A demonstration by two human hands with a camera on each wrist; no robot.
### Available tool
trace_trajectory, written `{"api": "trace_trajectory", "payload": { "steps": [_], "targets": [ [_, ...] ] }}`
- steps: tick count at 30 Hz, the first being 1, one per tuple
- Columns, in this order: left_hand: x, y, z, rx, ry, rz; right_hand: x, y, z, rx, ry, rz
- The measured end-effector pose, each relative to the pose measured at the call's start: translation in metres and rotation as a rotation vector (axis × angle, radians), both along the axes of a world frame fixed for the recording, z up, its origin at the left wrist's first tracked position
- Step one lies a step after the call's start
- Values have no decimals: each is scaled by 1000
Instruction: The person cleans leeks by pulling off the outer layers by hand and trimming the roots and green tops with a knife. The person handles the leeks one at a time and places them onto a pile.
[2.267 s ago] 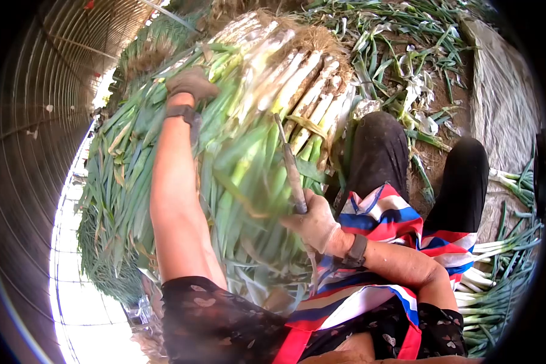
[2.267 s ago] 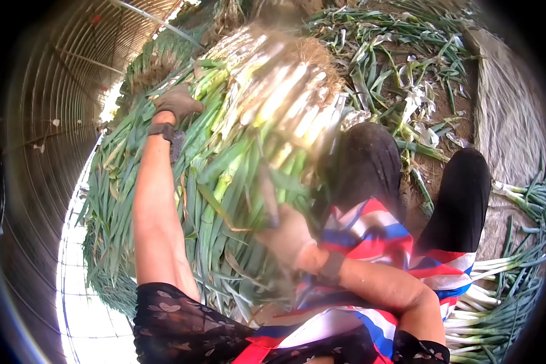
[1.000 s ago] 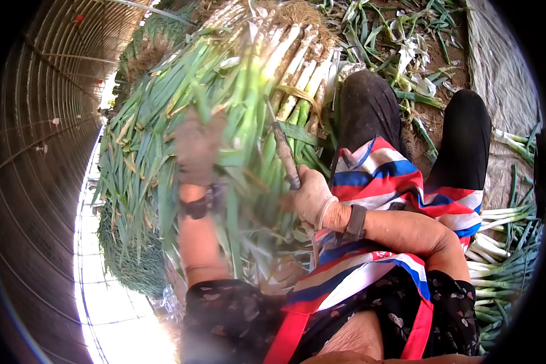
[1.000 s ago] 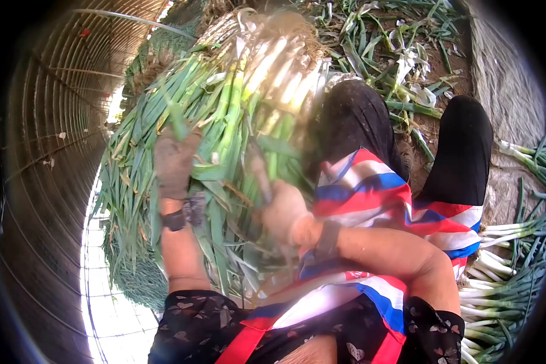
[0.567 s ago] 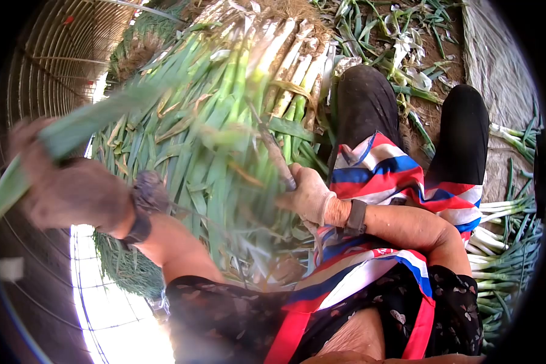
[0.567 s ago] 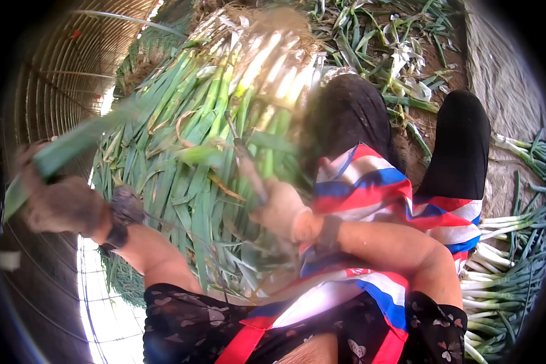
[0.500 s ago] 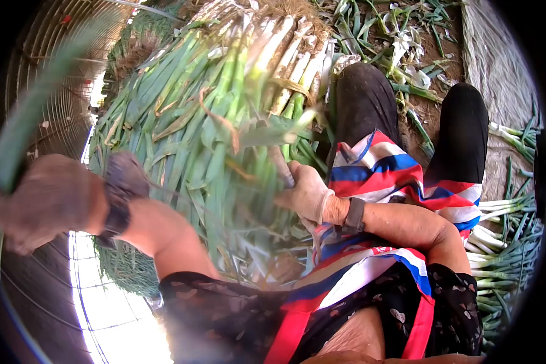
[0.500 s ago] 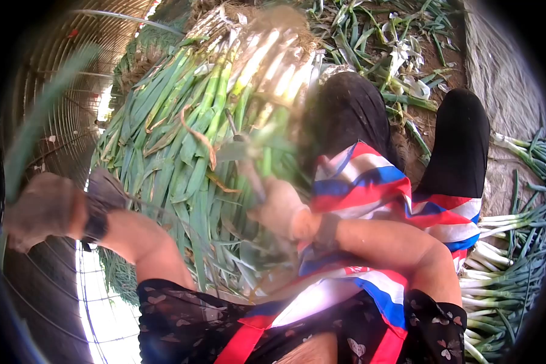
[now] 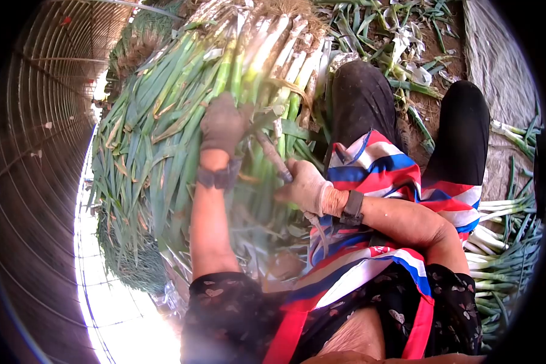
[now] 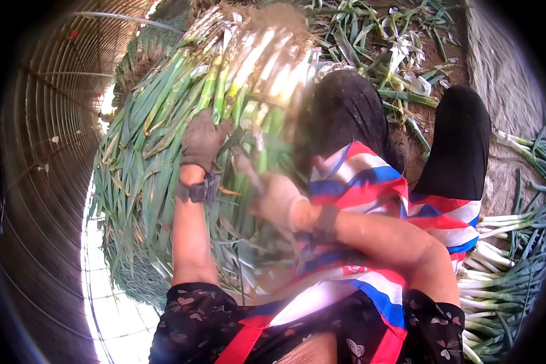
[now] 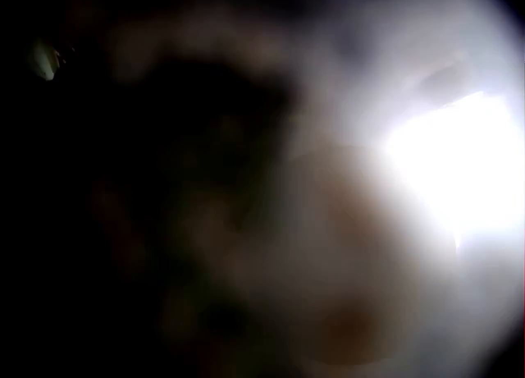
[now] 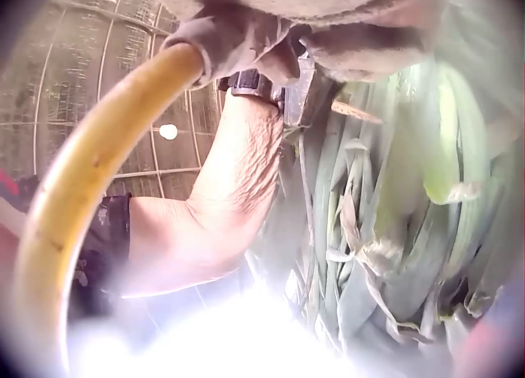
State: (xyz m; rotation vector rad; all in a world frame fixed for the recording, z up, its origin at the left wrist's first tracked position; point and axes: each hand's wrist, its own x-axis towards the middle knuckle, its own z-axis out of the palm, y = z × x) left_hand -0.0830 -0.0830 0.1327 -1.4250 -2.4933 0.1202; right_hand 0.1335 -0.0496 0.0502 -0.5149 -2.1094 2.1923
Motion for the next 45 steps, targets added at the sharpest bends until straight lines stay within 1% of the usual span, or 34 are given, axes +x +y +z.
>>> {"api": "trace_trajectory", "payload": {
  "steps": [1,2,4,5,6,7,9,11,12,13,14,16,17,18,19,20,21,22,24,25,26,27,29,30,33,34,35,36,37,38,41,42,45],
  "targets": [
    [11,-3,1,26,-20,62,3,0,4,79,26,-2],
    [22,-9,3,50,-36,119,3,-4,-1,170,100,-47],
    [38,-28,3,4,93,101,-2,-13,-17,369,285,-187],
    [47,-37,4,-21,157,90,-3,-14,-29,365,309,-197],
    [63,-36,14,-169,129,217,-4,-11,-29,360,333,-207],
    [71,-49,10,-134,169,178,-3,-4,-20,356,358,-217],
    [89,-78,2,-57,249,96,-2,6,5,-93,7,-87],
    [110,-97,1,-158,148,276,0,2,-3,154,173,-81],
    [116,-104,1,-205,96,364,-1,2,-3,180,186,-88],
    [111,-117,5,-49,-13,150,-2,2,-3,207,199,-95],
    [97,-136,12,106,-120,-63,-7,3,0,134,138,-109],
    [96,-134,32,310,-197,-231,-16,4,-10,253,194,-140],
    [93,-119,47,355,-167,-193,-26,1,-31,444,315,-162],
    [89,-100,61,400,-136,-158,-31,5,-35,536,350,-132],
    [79,-87,66,380,-186,-153,-37,10,-39,627,387,-107],
    [65,-72,72,360,-234,-152,-42,19,-33,618,338,-33],
    [35,-60,70,214,-68,-344,-42,23,-16,292,157,-47],
    [2,-48,60,63,100,-529,-42,27,2,-27,-19,-129],
    [-37,-18,41,8,-152,-340,-35,32,9,-141,-66,-171],
    [-34,-2,46,-97,-215,-238,-31,34,11,-198,-89,-193],
    [-30,15,48,-201,-276,-135,-25,36,11,-217,-25,-145],
    [-24,27,48,-305,-337,-27,-22,38,13,-202,-42,-114],
    [-14,39,35,-313,-250,96,-16,40,19,-171,-81,-40],
    [-12,39,29,-316,-210,162,-13,41,24,-153,-100,-35],
    [-16,7,13,-187,-298,-53,-17,37,10,-210,-14,-76],
    [-3,-7,11,-225,-375,15,-16,38,11,-197,6,-97],
    [-1,-30,-9,-190,-296,-100,-14,38,11,-185,26,-117],
    [7,-52,-28,-125,-229,-166,-12,36,10,-177,45,-135],
    [15,-75,-46,-59,-157,-229,-11,34,10,-191,29,-130],
    [31,-89,-56,41,-97,-246,-9,34,11,-203,11,-125],
    [65,-111,-59,306,-565,2,0,32,20,-258,-56,-89],
    [87,-102,-30,263,-754,60,2,31,22,-276,-82,-73],
    [97,-121,-36,426,-1062,163,-1,27,16,-162,-68,-82]
  ]
}}
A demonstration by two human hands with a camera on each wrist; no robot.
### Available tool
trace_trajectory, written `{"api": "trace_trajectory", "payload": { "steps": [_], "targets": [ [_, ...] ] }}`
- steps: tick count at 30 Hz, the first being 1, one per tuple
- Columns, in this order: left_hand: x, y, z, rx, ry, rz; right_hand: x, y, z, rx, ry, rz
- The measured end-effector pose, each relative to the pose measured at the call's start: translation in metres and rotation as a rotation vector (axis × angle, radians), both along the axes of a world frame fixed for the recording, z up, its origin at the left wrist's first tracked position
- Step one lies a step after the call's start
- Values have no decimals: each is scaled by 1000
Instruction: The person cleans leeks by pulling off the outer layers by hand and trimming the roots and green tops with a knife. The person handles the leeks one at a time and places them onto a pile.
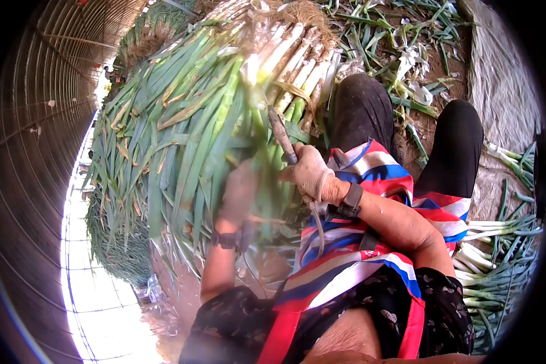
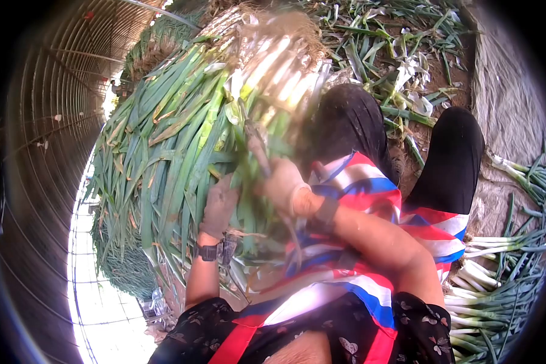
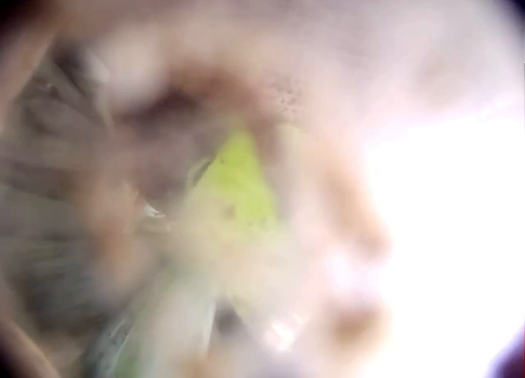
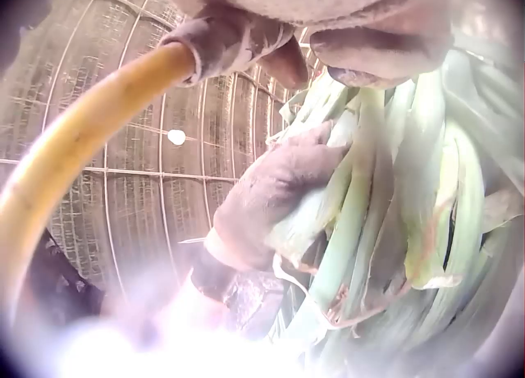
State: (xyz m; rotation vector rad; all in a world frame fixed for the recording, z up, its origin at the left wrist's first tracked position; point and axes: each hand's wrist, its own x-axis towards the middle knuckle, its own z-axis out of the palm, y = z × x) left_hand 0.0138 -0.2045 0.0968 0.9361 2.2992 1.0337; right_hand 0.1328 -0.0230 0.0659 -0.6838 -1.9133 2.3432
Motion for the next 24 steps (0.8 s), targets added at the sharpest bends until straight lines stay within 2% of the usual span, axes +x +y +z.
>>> {"api": "trace_trajectory", "payload": {
  "steps": [3,6,7,9,12,14,15,18,20,21,23,24],
  "targets": [
    [-7,-38,-32,69,-178,13,-5,0,-5,-27,85,-22],
    [19,-41,-26,258,-247,21,-4,7,12,-193,10,-24],
    [25,-42,-24,287,-271,33,-8,7,9,-178,47,-55],
    [27,-47,-27,238,-317,64,-21,13,5,-136,115,-109],
    [18,-61,-42,111,-348,25,-29,26,10,-125,127,-68],
    [13,-67,-53,122,-515,60,-42,33,3,-80,130,-74],
    [13,-69,-56,125,-598,76,-41,39,20,-100,64,-64],
    [21,-71,-64,352,-1126,242,-59,51,15,-114,74,-95],
    [25,-71,-80,446,-1096,432,-64,58,28,-176,61,-98],
    [25,-73,-88,493,-1079,531,-69,60,23,-87,90,-97],
    [16,-78,-89,226,-695,225,-69,56,8,51,200,-55],
    [16,-77,-87,243,-729,174,-67,53,1,122,255,-32]
  ]
}}
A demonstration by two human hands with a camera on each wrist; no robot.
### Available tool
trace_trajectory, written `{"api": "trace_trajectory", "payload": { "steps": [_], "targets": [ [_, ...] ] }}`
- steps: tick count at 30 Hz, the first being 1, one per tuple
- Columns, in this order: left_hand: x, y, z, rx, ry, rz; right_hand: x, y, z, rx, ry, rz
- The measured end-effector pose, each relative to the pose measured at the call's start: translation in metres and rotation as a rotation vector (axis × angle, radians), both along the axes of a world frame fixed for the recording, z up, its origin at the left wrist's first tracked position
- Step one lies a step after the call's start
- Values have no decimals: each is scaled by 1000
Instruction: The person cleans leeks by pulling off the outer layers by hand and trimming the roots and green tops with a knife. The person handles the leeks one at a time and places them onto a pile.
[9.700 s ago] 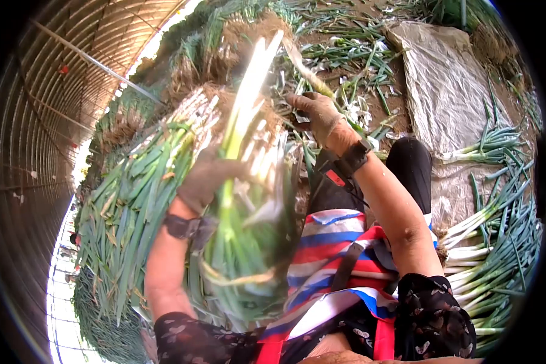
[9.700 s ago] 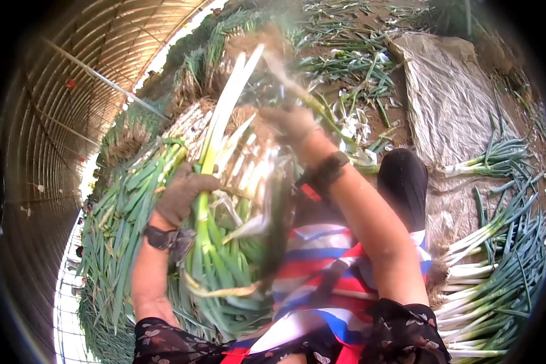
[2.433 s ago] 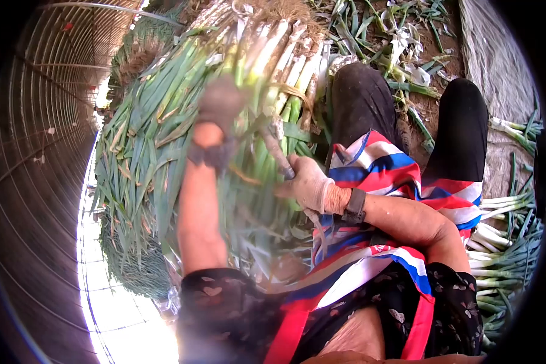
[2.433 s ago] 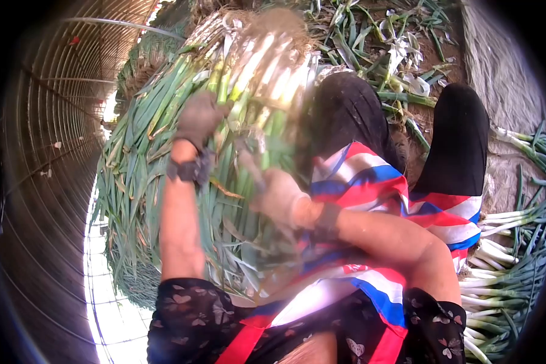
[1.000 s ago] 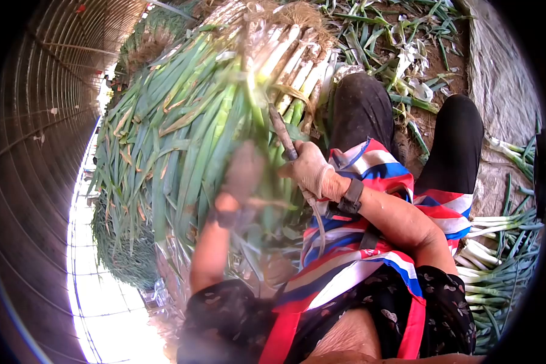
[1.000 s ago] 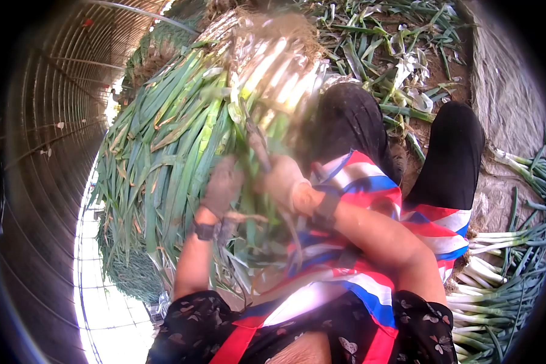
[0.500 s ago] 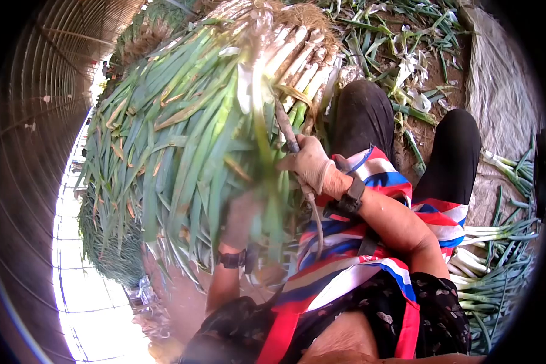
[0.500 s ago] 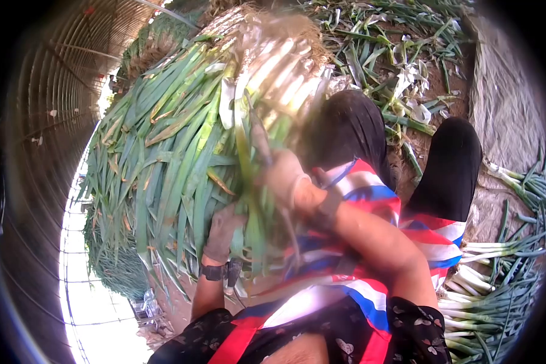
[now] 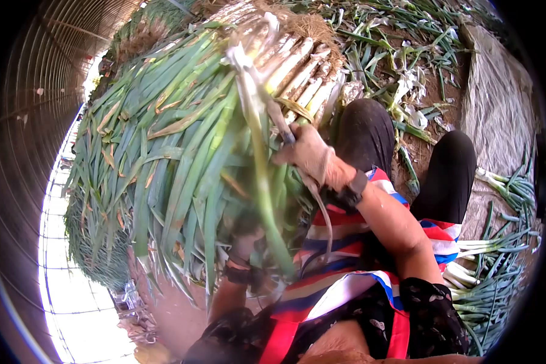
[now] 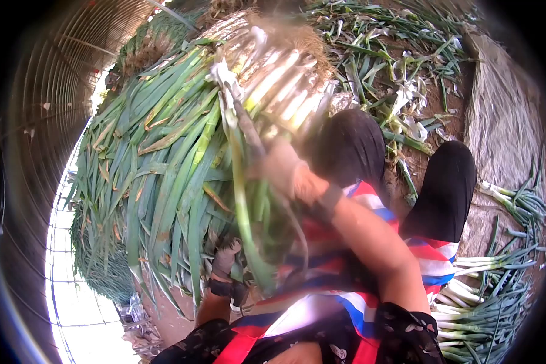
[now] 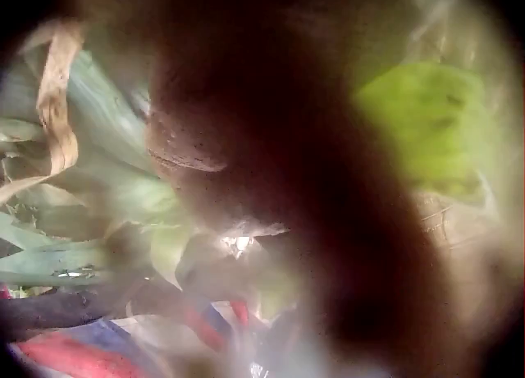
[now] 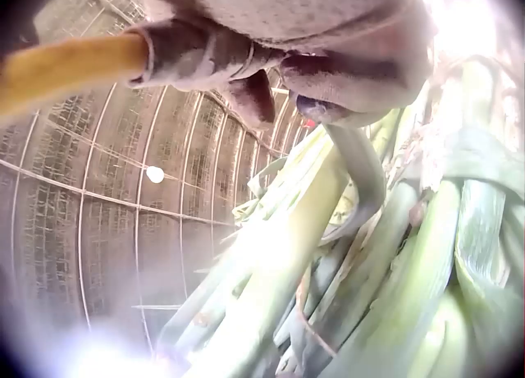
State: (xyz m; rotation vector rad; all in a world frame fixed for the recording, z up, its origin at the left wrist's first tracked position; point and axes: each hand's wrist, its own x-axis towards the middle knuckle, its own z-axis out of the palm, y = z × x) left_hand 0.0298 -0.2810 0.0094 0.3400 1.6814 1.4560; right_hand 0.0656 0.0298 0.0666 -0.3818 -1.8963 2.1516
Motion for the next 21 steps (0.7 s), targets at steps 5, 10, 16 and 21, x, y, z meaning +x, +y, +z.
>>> {"api": "trace_trajectory", "payload": {
  "steps": [5,10,16,21],
  "targets": [
    [5,14,22,196,-204,-111,26,-14,19,-230,-252,-2],
    [9,3,25,270,-412,-57,23,-7,20,-257,-156,-4],
    [12,-7,30,194,-402,89,28,-18,-29,48,-125,72],
    [10,71,89,-56,273,-214,75,-8,34,-311,-160,-276]
  ]
}}
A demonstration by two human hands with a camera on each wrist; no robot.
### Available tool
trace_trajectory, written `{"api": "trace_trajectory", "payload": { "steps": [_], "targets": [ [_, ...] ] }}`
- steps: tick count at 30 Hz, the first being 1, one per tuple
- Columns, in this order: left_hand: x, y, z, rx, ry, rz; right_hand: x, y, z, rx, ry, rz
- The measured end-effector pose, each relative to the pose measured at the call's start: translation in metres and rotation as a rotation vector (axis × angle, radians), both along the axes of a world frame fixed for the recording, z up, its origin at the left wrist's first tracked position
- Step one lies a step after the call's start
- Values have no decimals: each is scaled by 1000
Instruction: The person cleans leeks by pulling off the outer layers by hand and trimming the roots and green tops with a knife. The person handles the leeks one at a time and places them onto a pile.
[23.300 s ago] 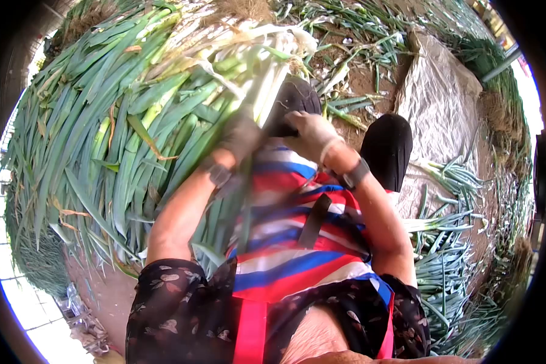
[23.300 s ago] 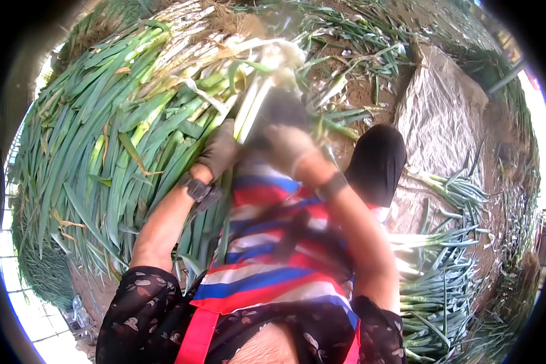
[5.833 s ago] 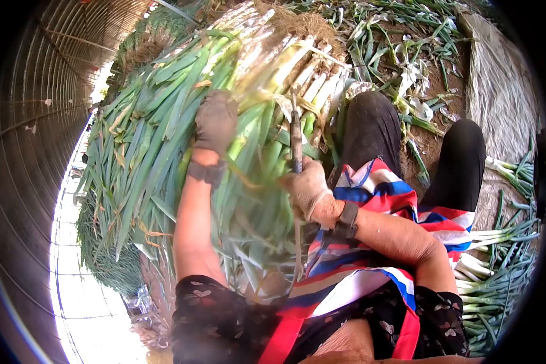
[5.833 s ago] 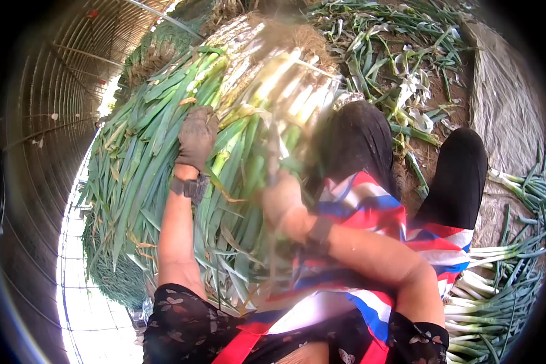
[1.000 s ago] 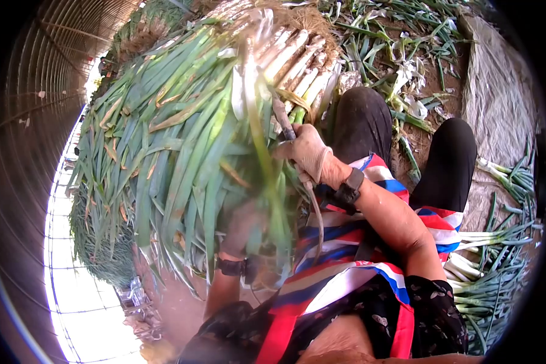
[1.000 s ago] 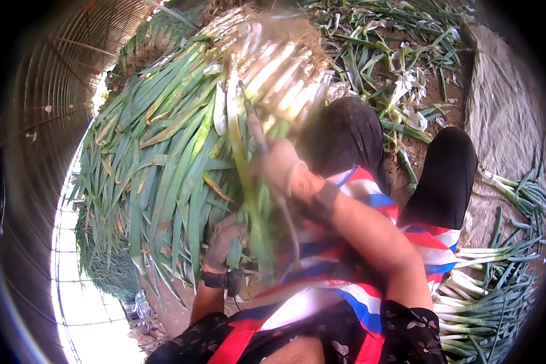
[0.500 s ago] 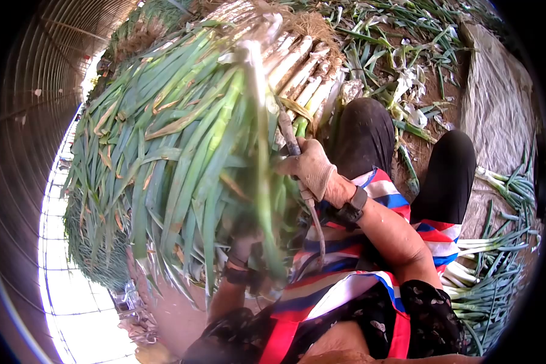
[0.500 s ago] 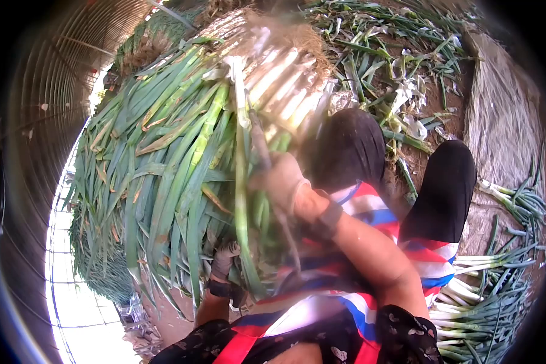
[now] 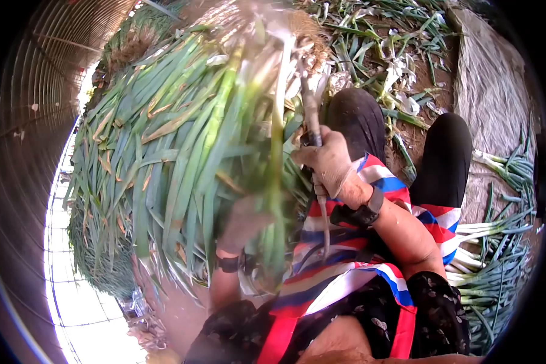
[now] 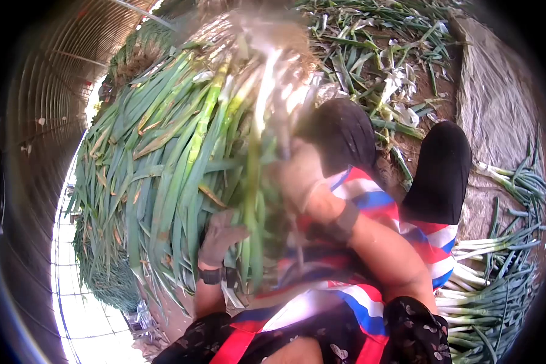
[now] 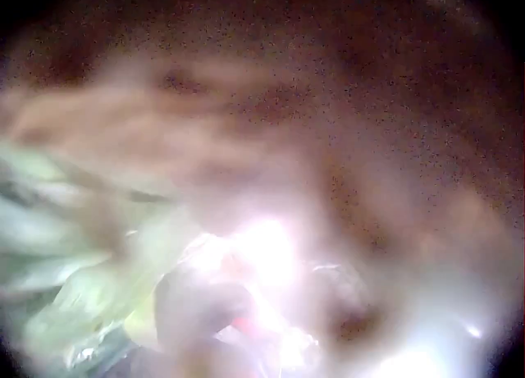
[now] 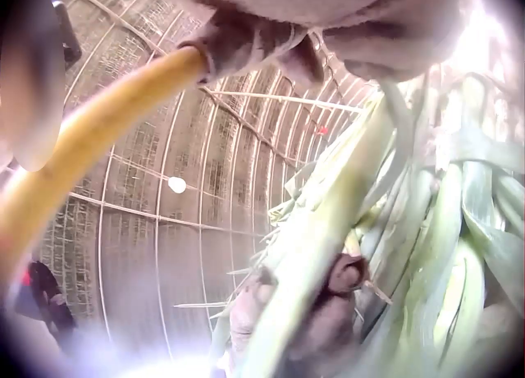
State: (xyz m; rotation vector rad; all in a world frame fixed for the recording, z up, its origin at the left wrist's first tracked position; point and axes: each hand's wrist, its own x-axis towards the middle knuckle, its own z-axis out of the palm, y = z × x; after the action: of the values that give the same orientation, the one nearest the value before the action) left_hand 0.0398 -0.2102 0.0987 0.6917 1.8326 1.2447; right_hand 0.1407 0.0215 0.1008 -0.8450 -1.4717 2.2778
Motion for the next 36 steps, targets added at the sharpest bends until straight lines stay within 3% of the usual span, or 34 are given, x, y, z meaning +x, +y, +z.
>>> {"api": "trace_trajectory", "payload": {
  "steps": [2,4,7,9,10,13,14,15,18,19,20,21,22,25,26,28,30,32,34,35,36],
  "targets": [
    [-2,20,-8,1,641,-226,5,-1,-6,29,24,-91],
    [-9,31,-33,112,1617,-567,5,-6,-19,-2,-2,-122],
    [9,38,-64,3,1611,-412,10,-9,-14,-261,2,-87],
    [25,45,-70,-246,1620,-414,11,-8,-9,-475,28,-55],
    [32,47,-72,-371,1619,-407,3,-4,-55,-211,2,72],
    [35,60,-83,-123,1594,-427,0,-6,-76,299,169,-51],
    [42,63,-86,-78,1590,-367,-3,-12,-75,91,48,-193],
    [54,69,-74,-37,1584,-308,-4,-13,-71,42,8,-226],
    [70,57,-58,-256,1478,-426,-5,-15,-64,-32,-44,-252],
    [68,56,-44,-115,1272,-400,-5,-15,-56,-10,-22,-206],
    [66,55,-29,25,1065,-377,0,-12,-46,-240,154,-174],
    [67,55,-16,-23,1075,-376,6,-8,-29,-483,300,-140],
    [71,54,-6,-71,1079,-367,4,-4,-40,-67,323,-103],
    [79,64,-23,129,605,-117,2,2,-32,278,247,-59],
    [87,63,-41,156,404,1,9,3,-15,68,149,-41],
    [89,60,-48,141,444,-3,14,2,-9,-127,55,35],
    [75,55,-45,60,937,-253,7,0,-28,-153,54,93],
    [65,51,-34,-333,1025,-358,-1,-8,-25,-320,17,32],
    [46,43,-17,-583,1549,-425,-13,-24,-42,-440,62,-42],
    [27,41,-4,-613,2043,-421,-13,-28,-41,-347,12,20],
    [8,47,8,-523,2147,-287,-14,-33,-40,-255,-40,79]
  ]
}}
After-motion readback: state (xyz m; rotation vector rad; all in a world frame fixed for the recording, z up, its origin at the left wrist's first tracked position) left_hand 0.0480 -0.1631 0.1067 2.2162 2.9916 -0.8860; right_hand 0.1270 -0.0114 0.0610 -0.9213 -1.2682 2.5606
